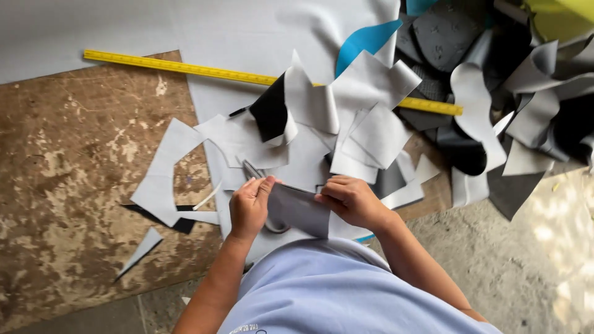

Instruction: Measuring, marking, and cutting leather into specific shapes using a ruler, pen, and scissors on a workshop table.

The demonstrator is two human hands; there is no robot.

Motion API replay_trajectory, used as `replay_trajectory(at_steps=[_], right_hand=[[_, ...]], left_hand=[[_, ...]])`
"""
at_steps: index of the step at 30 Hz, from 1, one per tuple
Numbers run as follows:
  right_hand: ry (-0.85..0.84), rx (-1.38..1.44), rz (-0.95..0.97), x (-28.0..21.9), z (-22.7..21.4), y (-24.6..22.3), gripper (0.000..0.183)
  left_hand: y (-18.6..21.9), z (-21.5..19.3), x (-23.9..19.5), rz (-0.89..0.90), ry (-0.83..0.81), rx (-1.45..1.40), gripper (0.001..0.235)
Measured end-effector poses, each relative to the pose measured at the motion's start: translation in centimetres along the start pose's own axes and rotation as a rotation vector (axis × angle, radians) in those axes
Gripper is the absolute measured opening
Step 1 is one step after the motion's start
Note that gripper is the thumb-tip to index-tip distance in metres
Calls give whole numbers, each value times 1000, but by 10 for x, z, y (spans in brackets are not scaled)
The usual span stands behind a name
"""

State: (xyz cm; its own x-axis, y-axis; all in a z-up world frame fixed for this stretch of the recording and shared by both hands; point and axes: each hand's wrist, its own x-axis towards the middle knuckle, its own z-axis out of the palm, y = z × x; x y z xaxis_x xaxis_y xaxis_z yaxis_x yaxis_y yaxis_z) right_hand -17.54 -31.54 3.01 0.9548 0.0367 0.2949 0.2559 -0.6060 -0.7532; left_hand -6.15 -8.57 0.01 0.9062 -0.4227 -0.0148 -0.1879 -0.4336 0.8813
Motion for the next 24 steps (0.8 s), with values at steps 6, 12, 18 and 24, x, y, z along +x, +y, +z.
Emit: replay_trajectory(at_steps=[6, 12, 18, 24], right_hand=[[66, 301, 451, -61, -71, 129, 10], [100, 329, 906, -110, -85, 214, 24], [-88, -1, 984, -106, -119, 239, 18], [18, -378, 605, -86, -105, 312, 35]], left_hand=[[-7, 117, 40, -244, -183, -533, 40], [-32, 218, 52, -279, -432, -230, 39], [-30, 253, 57, -224, -364, 272, 29], [-54, 266, 83, -184, -142, 556, 39]])
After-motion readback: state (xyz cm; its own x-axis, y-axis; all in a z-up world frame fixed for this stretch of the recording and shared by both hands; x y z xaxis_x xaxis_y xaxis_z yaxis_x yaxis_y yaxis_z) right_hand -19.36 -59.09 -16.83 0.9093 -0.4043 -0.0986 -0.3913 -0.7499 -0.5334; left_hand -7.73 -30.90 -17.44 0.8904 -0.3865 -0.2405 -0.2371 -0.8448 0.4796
